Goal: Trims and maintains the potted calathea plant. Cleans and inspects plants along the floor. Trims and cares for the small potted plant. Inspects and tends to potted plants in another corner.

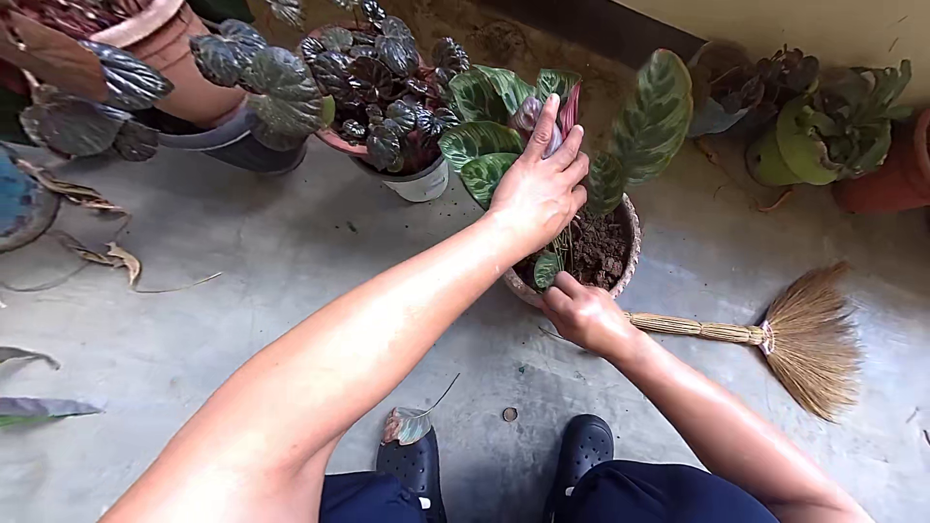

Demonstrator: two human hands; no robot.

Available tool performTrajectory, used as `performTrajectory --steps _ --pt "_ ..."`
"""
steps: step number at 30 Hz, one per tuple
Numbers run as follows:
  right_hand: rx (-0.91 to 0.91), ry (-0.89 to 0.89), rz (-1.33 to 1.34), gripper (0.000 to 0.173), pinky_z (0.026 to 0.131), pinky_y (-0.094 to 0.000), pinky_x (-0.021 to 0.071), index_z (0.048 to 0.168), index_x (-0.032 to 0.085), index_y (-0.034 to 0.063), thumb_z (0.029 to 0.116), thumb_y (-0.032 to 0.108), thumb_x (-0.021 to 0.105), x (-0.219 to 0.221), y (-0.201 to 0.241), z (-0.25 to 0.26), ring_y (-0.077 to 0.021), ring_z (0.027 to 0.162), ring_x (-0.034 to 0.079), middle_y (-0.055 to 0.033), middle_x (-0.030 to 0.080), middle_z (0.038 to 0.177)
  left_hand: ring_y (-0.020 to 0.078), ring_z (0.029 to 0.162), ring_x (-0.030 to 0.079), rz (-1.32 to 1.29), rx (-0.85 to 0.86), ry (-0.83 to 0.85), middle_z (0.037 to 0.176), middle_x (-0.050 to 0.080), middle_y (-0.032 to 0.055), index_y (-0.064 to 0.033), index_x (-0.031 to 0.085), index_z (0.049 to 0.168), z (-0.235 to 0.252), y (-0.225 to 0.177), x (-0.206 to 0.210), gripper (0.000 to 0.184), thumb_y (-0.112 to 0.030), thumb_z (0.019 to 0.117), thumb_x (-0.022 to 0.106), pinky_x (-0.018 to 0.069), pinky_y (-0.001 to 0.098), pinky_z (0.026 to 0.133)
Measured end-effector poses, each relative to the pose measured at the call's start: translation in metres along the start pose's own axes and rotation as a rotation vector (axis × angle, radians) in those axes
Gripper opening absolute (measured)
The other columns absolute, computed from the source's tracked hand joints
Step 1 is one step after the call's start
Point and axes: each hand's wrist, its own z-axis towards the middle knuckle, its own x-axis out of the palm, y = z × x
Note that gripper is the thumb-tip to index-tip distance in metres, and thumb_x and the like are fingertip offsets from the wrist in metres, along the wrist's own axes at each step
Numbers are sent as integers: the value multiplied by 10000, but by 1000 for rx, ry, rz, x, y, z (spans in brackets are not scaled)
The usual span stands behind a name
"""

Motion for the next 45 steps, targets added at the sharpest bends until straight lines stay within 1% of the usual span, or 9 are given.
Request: performTrajectory --steps 3,6,10,17,21,26,31,36,45 --pt "59 20 27 240 523 -422 575 852 655 2 1011 179 626 21 -18 8 -276 617 656 -157 625 866 412 1557 213 -27 -24 -4 1538 500 139 -88 685 1262 3 -1 -1 301 -53 1012 522 -33 735 1202" --pt "250 -57 145 203 676 -423 597 900 719 -24 971 163 684 -8 -22 18 -275 741 685 -172 671 884 412 1563 196 -52 -33 30 1564 477 133 -99 682 1288 2 2 -2 326 -58 992 552 -45 738 1198" --pt "228 -48 93 198 627 -358 567 836 713 3 954 162 696 -47 -5 15 -218 690 648 -127 650 813 424 1560 192 -64 -34 40 1572 466 138 -103 670 1309 -3 5 1 330 -92 997 562 -45 746 1192" --pt "7 -10 -89 221 458 -390 528 780 646 19 972 130 640 -1 1 -8 -247 558 618 -127 605 786 405 1567 181 -61 -45 29 1571 467 120 -98 675 1292 6 -3 -3 326 -49 1006 528 -51 728 1206" --pt "17 -94 -80 198 516 -386 566 841 690 16 990 135 635 9 -4 -19 -256 617 658 -139 642 827 402 1568 181 -39 -42 29 1569 466 139 -76 669 1295 8 -11 -10 338 -15 1023 478 -50 715 1215" --pt "260 -74 177 202 687 -299 558 852 746 29 942 209 728 -72 -22 -6 -151 741 649 -98 675 837 413 1567 176 -33 -50 52 1579 453 137 -94 665 1309 2 -9 -9 343 -32 1015 500 -49 723 1210" --pt "258 159 119 196 664 -422 556 776 728 48 895 202 756 -70 -41 -8 -218 730 653 -89 656 789 416 1566 172 -52 -73 78 1586 446 124 -124 651 1336 0 -1 0 356 -65 1003 540 -45 737 1202" --pt "92 13 -16 237 490 -390 517 743 677 40 937 175 705 -27 -35 -34 -223 597 618 -102 614 778 416 1563 182 -53 -80 94 1580 449 128 -134 640 1358 -2 1 2 373 -71 1012 515 -32 742 1201" --pt "144 -6 -18 265 550 -443 538 797 703 27 971 226 688 -60 -47 -12 -261 669 655 -129 649 810 421 1556 204 -105 -101 104 1574 457 129 -142 628 1372 -14 8 13 415 -69 966 585 -26 751 1195"
